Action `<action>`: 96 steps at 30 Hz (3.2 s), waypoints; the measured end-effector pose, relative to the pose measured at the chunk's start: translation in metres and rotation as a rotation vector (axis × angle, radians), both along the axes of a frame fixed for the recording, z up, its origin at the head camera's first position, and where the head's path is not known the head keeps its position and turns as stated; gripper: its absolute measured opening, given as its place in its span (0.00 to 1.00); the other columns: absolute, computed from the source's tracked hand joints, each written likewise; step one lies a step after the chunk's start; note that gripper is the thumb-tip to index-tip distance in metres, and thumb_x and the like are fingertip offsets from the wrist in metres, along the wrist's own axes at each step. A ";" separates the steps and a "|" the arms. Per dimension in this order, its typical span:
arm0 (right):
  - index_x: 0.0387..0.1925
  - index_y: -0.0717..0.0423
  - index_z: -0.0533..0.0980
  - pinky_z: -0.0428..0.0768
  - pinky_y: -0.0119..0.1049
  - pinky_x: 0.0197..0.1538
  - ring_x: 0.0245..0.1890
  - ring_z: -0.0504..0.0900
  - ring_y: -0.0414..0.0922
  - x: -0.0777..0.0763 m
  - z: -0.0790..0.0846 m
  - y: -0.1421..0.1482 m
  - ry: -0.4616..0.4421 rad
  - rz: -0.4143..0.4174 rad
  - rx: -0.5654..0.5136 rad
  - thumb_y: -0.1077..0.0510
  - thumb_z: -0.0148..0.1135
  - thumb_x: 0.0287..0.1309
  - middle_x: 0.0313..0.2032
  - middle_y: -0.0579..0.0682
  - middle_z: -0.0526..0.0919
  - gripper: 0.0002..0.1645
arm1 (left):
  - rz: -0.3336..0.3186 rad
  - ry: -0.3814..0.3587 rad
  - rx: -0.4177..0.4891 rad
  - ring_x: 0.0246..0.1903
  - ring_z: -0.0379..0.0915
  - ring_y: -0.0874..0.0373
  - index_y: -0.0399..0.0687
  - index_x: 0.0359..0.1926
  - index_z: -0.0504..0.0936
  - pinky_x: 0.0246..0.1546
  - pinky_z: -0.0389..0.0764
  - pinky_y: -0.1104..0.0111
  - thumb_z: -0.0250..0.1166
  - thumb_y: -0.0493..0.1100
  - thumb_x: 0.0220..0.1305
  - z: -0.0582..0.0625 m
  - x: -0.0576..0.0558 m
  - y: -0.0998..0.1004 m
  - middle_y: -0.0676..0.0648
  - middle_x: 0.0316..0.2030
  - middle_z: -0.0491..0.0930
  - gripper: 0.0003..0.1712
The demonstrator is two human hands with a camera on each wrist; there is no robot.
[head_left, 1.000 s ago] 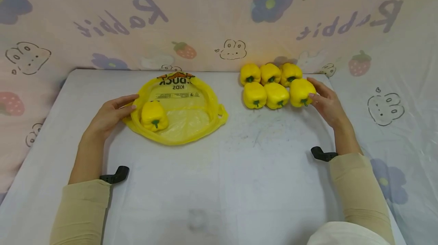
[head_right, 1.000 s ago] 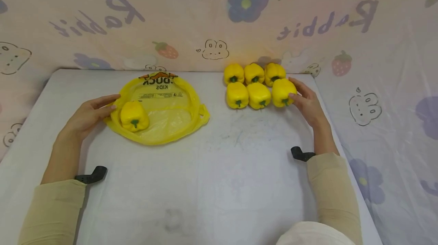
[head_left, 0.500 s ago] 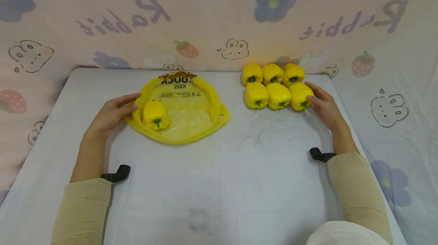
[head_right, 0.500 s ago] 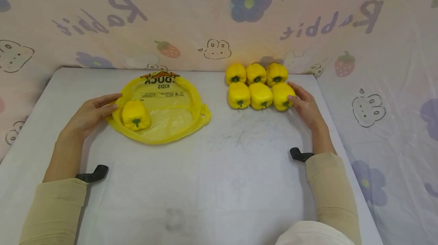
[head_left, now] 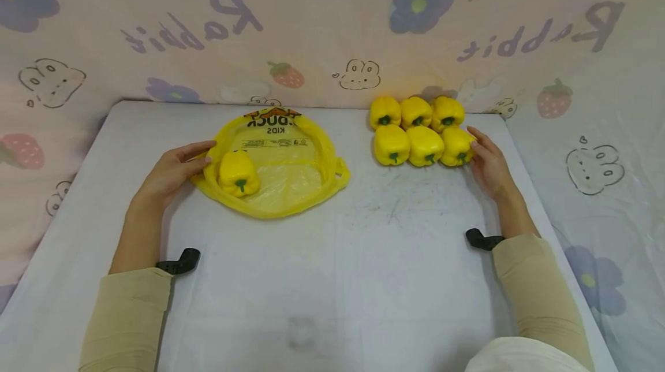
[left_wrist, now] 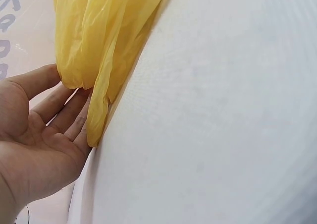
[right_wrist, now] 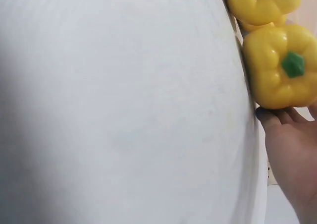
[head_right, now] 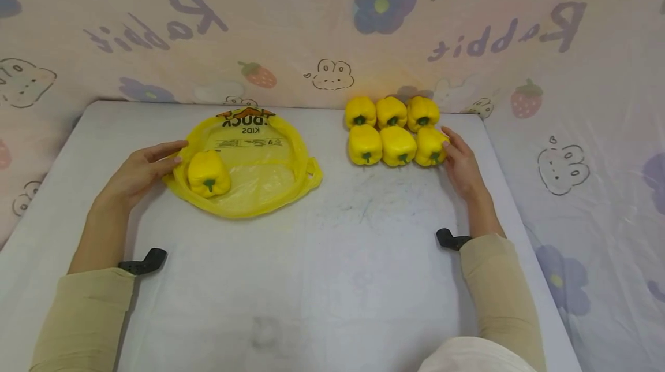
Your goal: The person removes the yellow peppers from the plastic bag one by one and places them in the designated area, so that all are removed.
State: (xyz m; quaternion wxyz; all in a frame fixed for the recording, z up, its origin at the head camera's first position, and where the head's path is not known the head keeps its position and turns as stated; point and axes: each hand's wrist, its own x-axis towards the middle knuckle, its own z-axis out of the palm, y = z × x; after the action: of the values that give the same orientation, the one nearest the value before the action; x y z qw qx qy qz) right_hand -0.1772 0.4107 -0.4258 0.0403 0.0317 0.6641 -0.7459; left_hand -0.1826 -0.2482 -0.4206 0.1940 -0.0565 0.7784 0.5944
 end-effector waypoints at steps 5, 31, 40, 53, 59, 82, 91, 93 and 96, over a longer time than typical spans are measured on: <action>0.74 0.52 0.60 0.57 0.28 0.71 0.72 0.55 0.47 0.000 0.008 -0.005 0.069 -0.095 0.062 0.56 0.43 0.77 0.74 0.57 0.55 0.28 | 0.007 0.006 0.014 0.66 0.58 0.59 0.53 0.74 0.65 0.54 0.69 0.81 0.63 0.54 0.69 -0.001 0.000 0.000 0.49 0.75 0.55 0.36; 0.63 0.68 0.72 0.62 0.37 0.71 0.69 0.67 0.52 -0.009 0.052 -0.072 0.490 -0.068 0.179 0.71 0.56 0.66 0.64 0.61 0.72 0.24 | -0.031 0.035 0.024 0.72 0.52 0.53 0.49 0.74 0.64 0.67 0.65 0.69 0.61 0.46 0.72 0.008 0.003 -0.001 0.48 0.76 0.54 0.33; 0.64 0.70 0.70 0.61 0.39 0.71 0.69 0.67 0.53 -0.008 0.060 -0.105 0.496 0.075 0.131 0.72 0.57 0.65 0.64 0.60 0.73 0.26 | -0.038 0.038 0.019 0.73 0.49 0.53 0.47 0.73 0.64 0.72 0.56 0.57 0.62 0.46 0.71 0.008 0.004 -0.001 0.47 0.76 0.54 0.33; 0.67 0.70 0.66 0.59 0.45 0.73 0.70 0.65 0.52 -0.015 0.050 -0.162 0.460 0.273 0.189 0.70 0.58 0.65 0.67 0.62 0.69 0.29 | -0.061 0.048 0.010 0.74 0.47 0.51 0.48 0.74 0.65 0.73 0.54 0.55 0.63 0.48 0.71 0.009 0.007 0.001 0.46 0.76 0.54 0.34; 0.67 0.69 0.65 0.60 0.49 0.72 0.70 0.64 0.56 -0.017 0.049 -0.185 0.476 0.337 0.195 0.70 0.59 0.65 0.69 0.62 0.67 0.30 | -0.063 0.046 -0.009 0.74 0.48 0.51 0.48 0.73 0.65 0.72 0.55 0.54 0.63 0.49 0.70 0.011 0.010 0.000 0.46 0.75 0.55 0.34; 0.68 0.71 0.63 0.62 0.49 0.72 0.69 0.66 0.55 -0.012 0.060 -0.267 0.440 0.522 0.237 0.74 0.58 0.63 0.68 0.64 0.67 0.33 | -0.082 0.063 -0.030 0.73 0.51 0.52 0.49 0.74 0.65 0.69 0.62 0.62 0.63 0.47 0.71 0.015 0.010 0.003 0.47 0.76 0.54 0.34; 0.69 0.68 0.64 0.64 0.48 0.71 0.68 0.66 0.60 -0.016 0.049 -0.297 0.382 0.574 0.212 0.71 0.62 0.62 0.69 0.63 0.66 0.34 | -0.075 0.070 -0.017 0.72 0.52 0.52 0.48 0.74 0.64 0.61 0.69 0.76 0.62 0.44 0.71 0.014 0.009 0.003 0.47 0.76 0.53 0.33; 0.70 0.63 0.65 0.65 0.45 0.70 0.68 0.67 0.57 -0.019 0.042 -0.304 0.355 0.575 0.239 0.68 0.63 0.63 0.70 0.59 0.66 0.35 | -0.074 0.067 -0.011 0.72 0.52 0.52 0.48 0.74 0.64 0.61 0.69 0.76 0.62 0.44 0.72 0.012 0.008 0.003 0.48 0.76 0.53 0.33; 0.70 0.59 0.65 0.67 0.42 0.69 0.68 0.69 0.54 -0.022 0.033 -0.314 0.337 0.593 0.268 0.63 0.65 0.63 0.70 0.56 0.67 0.35 | -0.075 0.068 -0.012 0.72 0.51 0.53 0.48 0.74 0.64 0.62 0.68 0.75 0.62 0.44 0.71 0.011 0.008 0.003 0.48 0.76 0.53 0.33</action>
State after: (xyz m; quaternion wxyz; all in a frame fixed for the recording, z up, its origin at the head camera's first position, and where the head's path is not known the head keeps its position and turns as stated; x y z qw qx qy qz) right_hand -0.1993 0.0963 -0.3924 0.1403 -0.2804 0.7336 -0.6030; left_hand -0.1747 -0.2457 -0.4095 0.1894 -0.0084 0.7896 0.5836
